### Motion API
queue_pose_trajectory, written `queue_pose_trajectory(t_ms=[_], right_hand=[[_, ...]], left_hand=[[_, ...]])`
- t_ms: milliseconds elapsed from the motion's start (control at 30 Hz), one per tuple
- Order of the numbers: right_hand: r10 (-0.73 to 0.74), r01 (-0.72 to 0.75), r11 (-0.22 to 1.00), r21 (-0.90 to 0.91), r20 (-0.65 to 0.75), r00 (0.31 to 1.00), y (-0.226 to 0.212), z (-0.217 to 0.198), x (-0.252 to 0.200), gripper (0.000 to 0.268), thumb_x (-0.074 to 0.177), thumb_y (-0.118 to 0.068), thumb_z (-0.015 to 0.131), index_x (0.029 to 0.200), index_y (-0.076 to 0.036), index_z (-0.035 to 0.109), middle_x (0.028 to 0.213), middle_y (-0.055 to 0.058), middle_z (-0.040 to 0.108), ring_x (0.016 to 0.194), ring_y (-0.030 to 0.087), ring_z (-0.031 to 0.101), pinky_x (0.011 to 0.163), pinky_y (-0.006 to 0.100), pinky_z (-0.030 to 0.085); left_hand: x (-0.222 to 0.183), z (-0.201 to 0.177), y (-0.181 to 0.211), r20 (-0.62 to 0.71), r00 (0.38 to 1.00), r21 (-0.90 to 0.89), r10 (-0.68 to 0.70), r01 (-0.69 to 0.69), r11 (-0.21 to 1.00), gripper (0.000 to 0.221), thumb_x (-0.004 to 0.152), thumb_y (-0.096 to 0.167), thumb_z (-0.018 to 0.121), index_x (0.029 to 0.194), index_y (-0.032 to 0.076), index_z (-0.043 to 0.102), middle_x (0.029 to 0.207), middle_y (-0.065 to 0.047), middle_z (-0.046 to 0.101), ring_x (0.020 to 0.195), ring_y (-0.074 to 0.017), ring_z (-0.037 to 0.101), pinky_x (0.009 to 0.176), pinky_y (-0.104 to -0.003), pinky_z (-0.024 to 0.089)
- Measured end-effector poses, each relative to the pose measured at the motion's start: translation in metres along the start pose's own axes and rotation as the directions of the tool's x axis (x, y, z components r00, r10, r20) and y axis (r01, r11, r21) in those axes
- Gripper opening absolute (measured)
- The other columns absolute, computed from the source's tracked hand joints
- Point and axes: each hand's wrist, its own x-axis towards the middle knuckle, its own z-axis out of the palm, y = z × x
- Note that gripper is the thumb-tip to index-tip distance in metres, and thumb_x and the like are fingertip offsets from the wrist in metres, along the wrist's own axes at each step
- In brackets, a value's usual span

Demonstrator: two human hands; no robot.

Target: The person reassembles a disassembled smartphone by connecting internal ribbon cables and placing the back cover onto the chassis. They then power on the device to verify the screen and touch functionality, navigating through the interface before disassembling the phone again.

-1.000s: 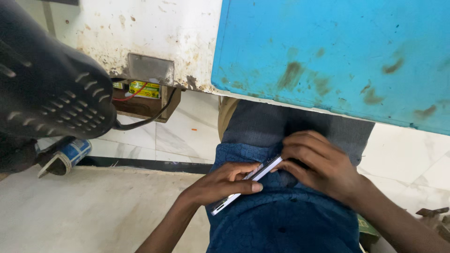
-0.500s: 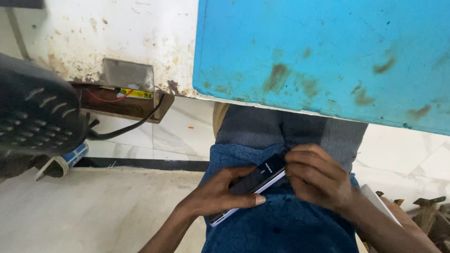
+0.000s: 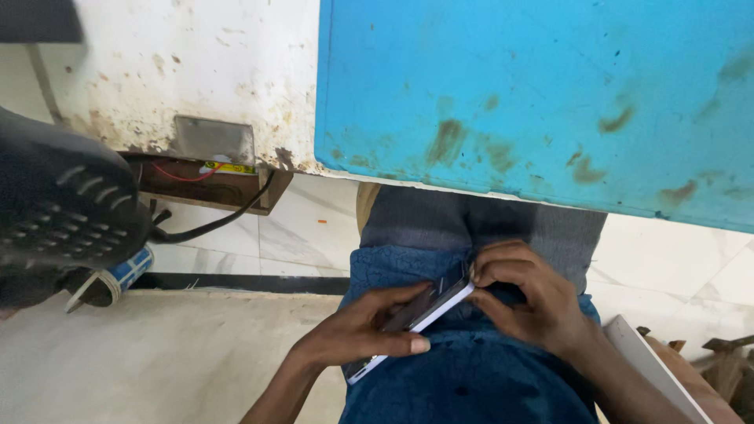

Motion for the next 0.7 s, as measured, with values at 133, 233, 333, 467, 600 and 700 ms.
queue_pose_trajectory(t_ms=[133,233,333,467,600,700], right_hand=[[0.019,-0.02,1.0,0.02,0.056,0.998,-0.021,-0.015,0.013,0.035,0.073,-0.002,0.087,0.099,-0.004,0.063,0.103,0.011,0.067,0.098,0.026,0.072,0.082,0.036,0.059],[-0.092,0.096,0.994,-0.049,0.074,0.993,-0.044,-0.033,0.03,0.034,0.073,-0.004,0.088,0.096,-0.004,0.064,0.1,0.011,0.066,0.095,0.026,0.07,0.08,0.037,0.057],[-0.18,0.19,0.971,-0.143,0.074,0.981,-0.069,-0.049,0.043,0.034,0.074,-0.007,0.09,0.094,-0.003,0.064,0.099,0.012,0.067,0.091,0.026,0.069,0.075,0.036,0.057],[-0.279,0.298,0.917,-0.266,0.108,0.954,-0.083,-0.069,0.055,0.032,0.076,-0.006,0.089,0.096,-0.001,0.064,0.099,0.013,0.067,0.089,0.03,0.069,0.075,0.039,0.058],[-0.264,0.322,0.902,-0.288,0.221,0.939,-0.086,-0.081,0.055,0.031,0.075,-0.005,0.085,0.097,0.002,0.065,0.1,0.016,0.068,0.093,0.034,0.069,0.078,0.041,0.058],[-0.202,0.29,0.878,-0.382,0.253,0.946,-0.08,-0.08,0.052,0.03,0.071,-0.005,0.087,0.094,0.002,0.068,0.095,0.017,0.068,0.089,0.034,0.07,0.074,0.04,0.059]], left_hand=[[-0.008,-0.002,0.01,0.105,0.965,0.101,0.239,-0.249,0.963,0.107,0.08,0.054,0.081,0.158,-0.005,0.04,0.145,-0.022,0.056,0.134,-0.0295,0.055,0.11,-0.039,0.043],[-0.011,0.007,0.033,0.164,0.891,0.254,0.424,-0.453,0.854,0.115,0.081,0.076,0.066,0.161,-0.002,0.04,0.145,-0.018,0.057,0.137,-0.0295,0.055,0.114,-0.038,0.044],[-0.012,0.024,0.055,0.142,0.85,0.216,0.508,-0.527,0.822,0.119,0.076,0.091,0.051,0.153,0.0,0.042,0.138,-0.014,0.056,0.133,-0.0262,0.056,0.113,-0.034,0.044],[-0.005,0.042,0.068,0.061,0.754,0.33,0.654,-0.633,0.7,0.117,0.083,0.089,0.052,0.158,-0.001,0.045,0.14,-0.015,0.059,0.133,-0.028,0.061,0.118,-0.037,0.05],[0.004,0.044,0.065,0.065,0.774,0.355,0.63,-0.608,0.71,0.107,0.084,0.078,0.064,0.152,-0.003,0.049,0.135,-0.017,0.063,0.127,-0.0312,0.065,0.109,-0.039,0.052],[0.008,0.044,0.058,0.071,0.784,0.363,0.617,-0.596,0.716,0.093,0.09,0.068,0.065,0.149,-0.003,0.053,0.136,-0.017,0.063,0.128,-0.031,0.065,0.11,-0.039,0.051]])
